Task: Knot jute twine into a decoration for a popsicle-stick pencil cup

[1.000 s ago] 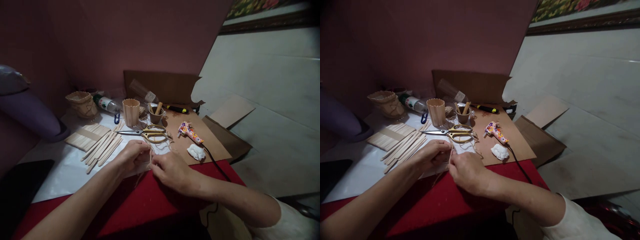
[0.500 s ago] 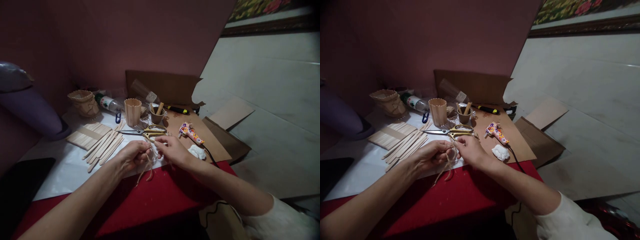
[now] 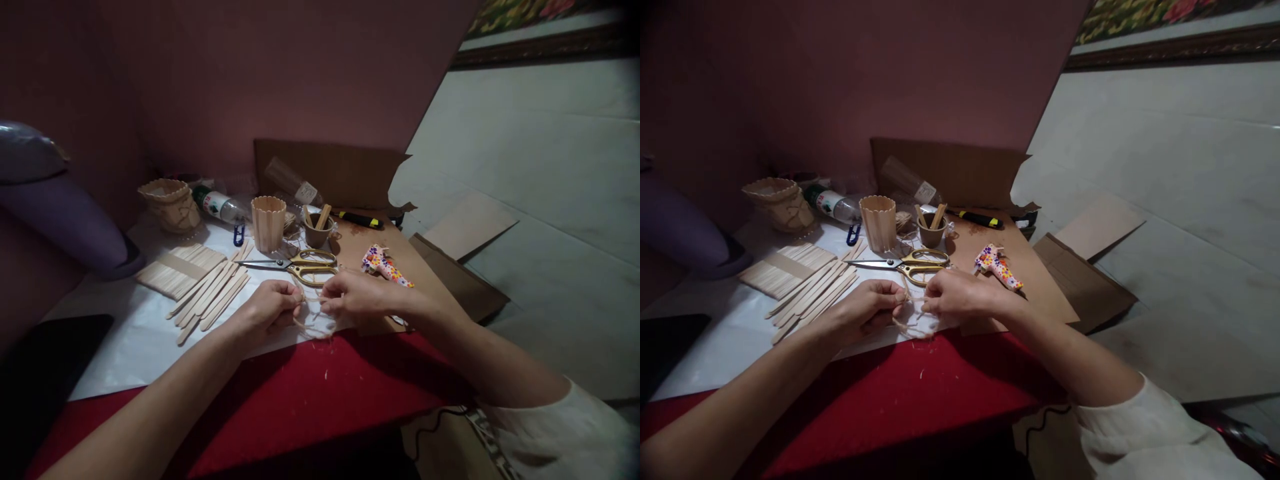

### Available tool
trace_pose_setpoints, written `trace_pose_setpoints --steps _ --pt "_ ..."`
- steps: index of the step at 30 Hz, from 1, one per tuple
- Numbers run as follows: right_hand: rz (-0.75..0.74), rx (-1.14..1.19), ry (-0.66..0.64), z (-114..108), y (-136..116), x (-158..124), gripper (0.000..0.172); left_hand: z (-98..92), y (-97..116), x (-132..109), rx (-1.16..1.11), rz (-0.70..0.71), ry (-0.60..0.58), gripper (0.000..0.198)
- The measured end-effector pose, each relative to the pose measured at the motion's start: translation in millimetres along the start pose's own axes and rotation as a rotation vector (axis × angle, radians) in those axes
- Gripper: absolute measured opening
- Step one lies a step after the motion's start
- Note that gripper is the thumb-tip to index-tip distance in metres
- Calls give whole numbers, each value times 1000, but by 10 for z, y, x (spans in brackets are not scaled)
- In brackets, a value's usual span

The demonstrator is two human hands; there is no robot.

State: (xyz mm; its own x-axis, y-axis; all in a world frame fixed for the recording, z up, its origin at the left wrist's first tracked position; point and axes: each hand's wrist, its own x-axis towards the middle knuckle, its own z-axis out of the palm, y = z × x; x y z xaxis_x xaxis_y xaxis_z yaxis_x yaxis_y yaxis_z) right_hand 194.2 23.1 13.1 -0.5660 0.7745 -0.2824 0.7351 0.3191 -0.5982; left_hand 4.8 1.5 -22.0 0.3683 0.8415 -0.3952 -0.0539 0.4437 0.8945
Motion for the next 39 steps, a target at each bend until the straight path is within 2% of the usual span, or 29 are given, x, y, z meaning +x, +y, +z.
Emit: trace_pose_setpoints --steps 2,4,6,9,11,13,16,18,20,22,23,25,26,29,30,35,39 --pt "-63 -184 173 -15 -62 -53 16 -4 -7 6 -3 -7 -9 10" --pt "-87 -215 284 33 -147 -64 19 -13 -10 11 -15 -13 -25 10" --pt "-73 -117 256 119 -209 -32 19 -28 -7 14 -33 -8 -33 11" --pt "15 47 98 212 -207 18 16 -56 14 9 -65 -29 -56 13" --pt "82 86 21 190 -156 -6 20 -75 35 -1 -85 -48 -67 15" --pt "98 59 1 90 -96 -95 17 -88 55 -15 -90 -45 -60 15" --pt "59 -133 110 -140 -34 -309 15 -91 73 -34 -47 -44 -38 16" --pt "47 -323 106 -270 -33 -456 15 -83 76 -42 -5 -51 -32 18" --pt "23 -506 165 -323 -76 -558 14 -72 76 -45 26 -52 -35 20" --pt "-22 -579 291 -278 -157 -578 17 -63 73 -43 32 -44 -37 20" --pt "-49 -544 345 -221 -204 -550 18 -61 71 -40 28 -40 -42 20" --pt "-63 -295 406 -63 -293 -429 22 -61 63 -30 9 -34 -52 18" --pt "-36 -125 363 23 -327 -345 22 -63 58 -23 -4 -31 -53 17" --pt "145 310 64 226 -375 -84 26 -76 37 -2 -40 -28 -43 14" --pt "185 398 48 262 -375 -14 27 -80 29 3 -51 -30 -42 13" --pt "259 669 -50 271 -312 145 46 -86 12 0 -40 -21 -80 16" --pt "296 787 -75 269 -245 164 33 -57 31 -19 63 -11 -54 17"
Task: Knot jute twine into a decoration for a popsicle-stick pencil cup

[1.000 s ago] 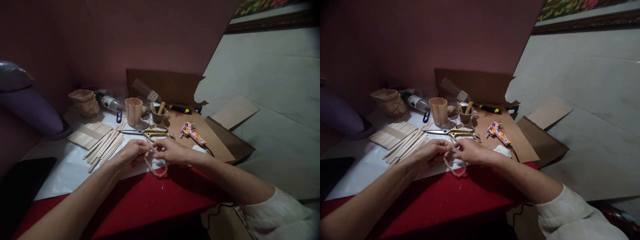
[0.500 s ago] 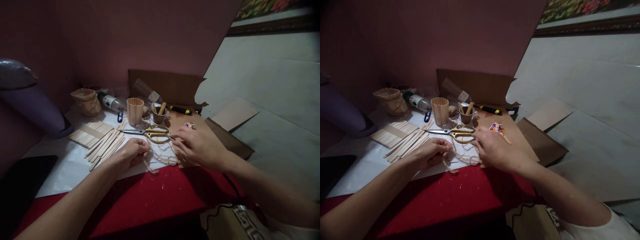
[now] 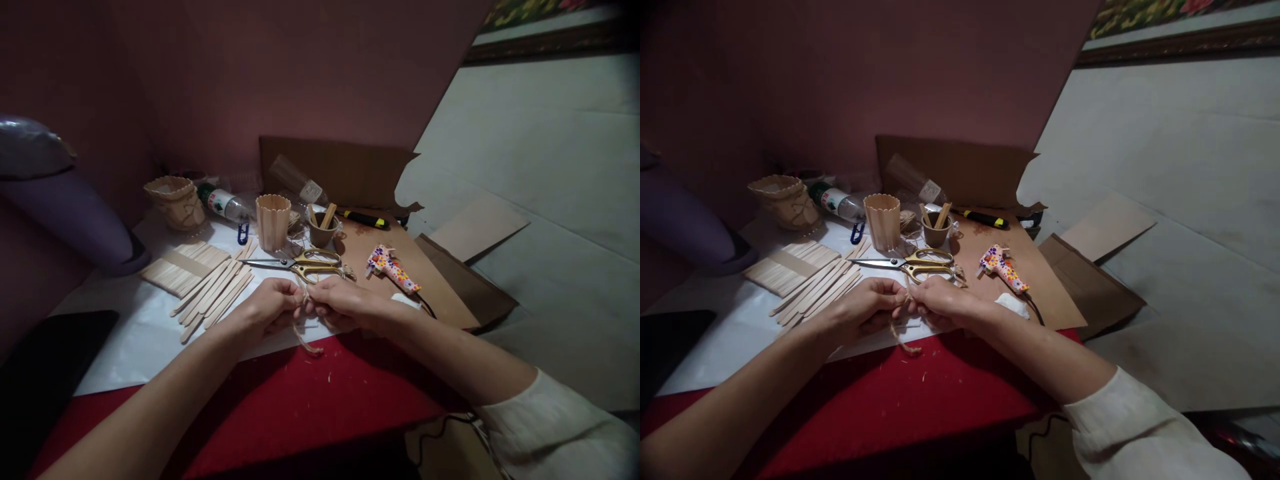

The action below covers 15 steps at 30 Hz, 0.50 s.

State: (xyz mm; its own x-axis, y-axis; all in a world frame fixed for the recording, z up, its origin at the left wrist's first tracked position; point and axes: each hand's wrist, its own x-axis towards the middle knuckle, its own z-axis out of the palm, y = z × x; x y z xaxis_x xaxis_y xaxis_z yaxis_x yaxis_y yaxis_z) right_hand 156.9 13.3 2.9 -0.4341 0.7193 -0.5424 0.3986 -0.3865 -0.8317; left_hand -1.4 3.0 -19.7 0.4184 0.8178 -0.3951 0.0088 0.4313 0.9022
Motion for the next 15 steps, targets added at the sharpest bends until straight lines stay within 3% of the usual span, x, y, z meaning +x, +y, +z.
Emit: trace_pose_setpoints --steps 4,7,12,15 --pt "23 40 -31 -11 42 12 28 39 -7 27 108 -20 108 11" --pt "9 -5 -33 -5 67 23 26 35 -50 66 237 56 181 7" --pt "-27 -76 56 25 122 79 20 -4 -27 -5 813 231 357 13" --pt "-51 -67 88 43 143 96 21 28 45 -120 1069 210 459 18"
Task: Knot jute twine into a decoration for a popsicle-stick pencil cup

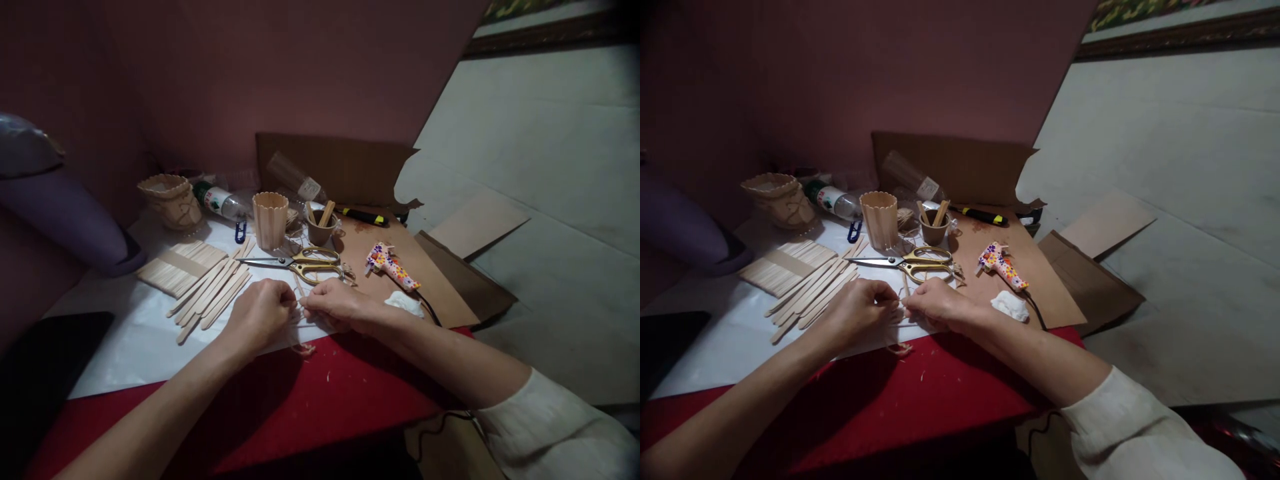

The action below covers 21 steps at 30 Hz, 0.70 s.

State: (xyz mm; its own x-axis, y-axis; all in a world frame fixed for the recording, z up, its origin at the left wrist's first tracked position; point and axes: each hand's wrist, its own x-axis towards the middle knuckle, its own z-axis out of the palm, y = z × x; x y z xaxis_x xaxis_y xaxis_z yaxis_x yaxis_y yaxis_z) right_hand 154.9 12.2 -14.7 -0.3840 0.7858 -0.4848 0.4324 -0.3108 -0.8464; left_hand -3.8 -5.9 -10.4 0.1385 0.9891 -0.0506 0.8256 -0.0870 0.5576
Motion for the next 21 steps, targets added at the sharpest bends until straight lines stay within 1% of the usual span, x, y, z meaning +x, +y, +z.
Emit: trace_pose_setpoints --steps 2,4,6,7,9,10,11,12,13,14,15,16,17,18,21 --pt "-3 39 0 4 1 -10 22 -26 49 -68 15 -20 -60 20" --pt "3 100 -22 -3 -2 -30 25 -13 93 -144 -57 -3 -128 22" --pt "5 154 -62 -21 -1 -48 28 9 131 -223 -169 51 -202 23" --pt "5 167 -82 -31 1 -55 29 12 148 -258 -235 90 -263 23" --pt "4 171 -127 -51 6 -64 26 -11 176 -301 -385 161 -458 22" --pt "4 166 -142 -58 8 -68 24 -37 186 -304 -458 182 -567 22" --pt "4 161 -147 -64 10 -70 21 -69 192 -293 -523 175 -645 24" --pt "4 160 -146 -68 11 -73 18 -101 194 -269 -577 129 -642 28" --pt "2 166 -142 -70 12 -74 17 -129 193 -234 -635 45 -544 32" --pt "-2 175 -142 -73 14 -74 16 -148 190 -195 -680 -42 -392 32" --pt "-5 187 -146 -75 17 -73 15 -156 187 -155 -731 -109 -261 25" --pt "-4 198 -155 -78 22 -70 15 -151 184 -118 -775 -161 -192 17" --pt "0 209 -170 -81 29 -66 15 -132 183 -88 -805 -189 -191 12" --pt "3 219 -185 -84 36 -62 14 -103 182 -66 -824 -201 -219 10" --pt "-11 236 -207 -94 50 -58 13 26 172 -34 -854 -205 -333 15"
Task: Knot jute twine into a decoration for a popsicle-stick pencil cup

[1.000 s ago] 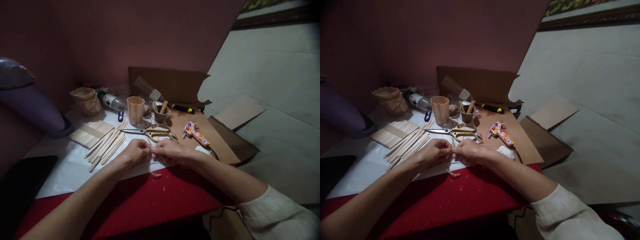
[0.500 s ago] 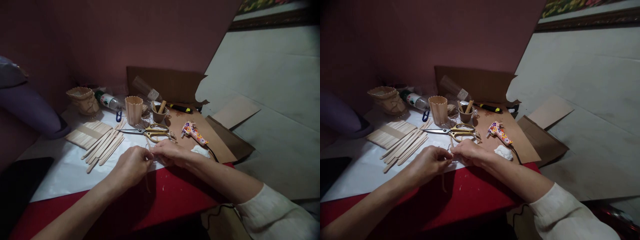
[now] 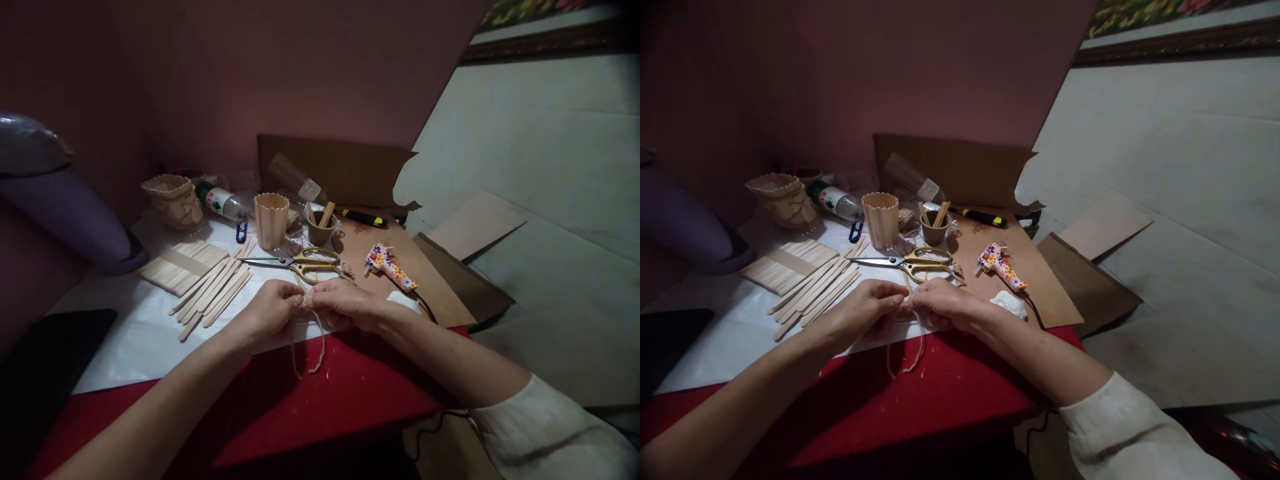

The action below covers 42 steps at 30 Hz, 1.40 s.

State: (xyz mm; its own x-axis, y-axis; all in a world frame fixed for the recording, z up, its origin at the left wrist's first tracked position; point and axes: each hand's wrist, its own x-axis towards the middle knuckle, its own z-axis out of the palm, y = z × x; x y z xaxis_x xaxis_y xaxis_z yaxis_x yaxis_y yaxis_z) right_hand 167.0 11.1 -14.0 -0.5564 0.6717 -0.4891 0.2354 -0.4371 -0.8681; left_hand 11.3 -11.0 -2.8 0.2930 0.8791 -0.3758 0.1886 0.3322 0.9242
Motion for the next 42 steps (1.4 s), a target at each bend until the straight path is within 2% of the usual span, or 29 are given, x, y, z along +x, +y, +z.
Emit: trace_pose_setpoints --steps 4,9,13,17,19,25,31,36,42 --pt "-22 -71 24 1 -14 -21 12 33 -123 84 -3 -12 -33 19" --pt "-95 -482 184 -17 -44 -41 14 -19 -164 163 255 105 78 19" --pt "-162 -676 205 -47 -68 -68 19 -24 -189 212 236 119 123 22" --pt "-115 -558 116 -83 -78 -108 30 -18 -225 242 133 118 112 22" --pt "-77 -499 92 -112 -73 -118 30 -16 -229 248 107 113 105 20" --pt "-107 -643 193 -200 -45 -112 13 9 -197 237 49 56 131 15" --pt "-189 -853 323 -223 -81 -140 21 1 -212 240 79 80 119 16" --pt "-241 -1062 474 -205 -213 -280 17 25 -194 221 48 61 134 17" --pt "-431 -976 417 -84 -171 -390 27 45 -58 165 -8 -36 108 22"
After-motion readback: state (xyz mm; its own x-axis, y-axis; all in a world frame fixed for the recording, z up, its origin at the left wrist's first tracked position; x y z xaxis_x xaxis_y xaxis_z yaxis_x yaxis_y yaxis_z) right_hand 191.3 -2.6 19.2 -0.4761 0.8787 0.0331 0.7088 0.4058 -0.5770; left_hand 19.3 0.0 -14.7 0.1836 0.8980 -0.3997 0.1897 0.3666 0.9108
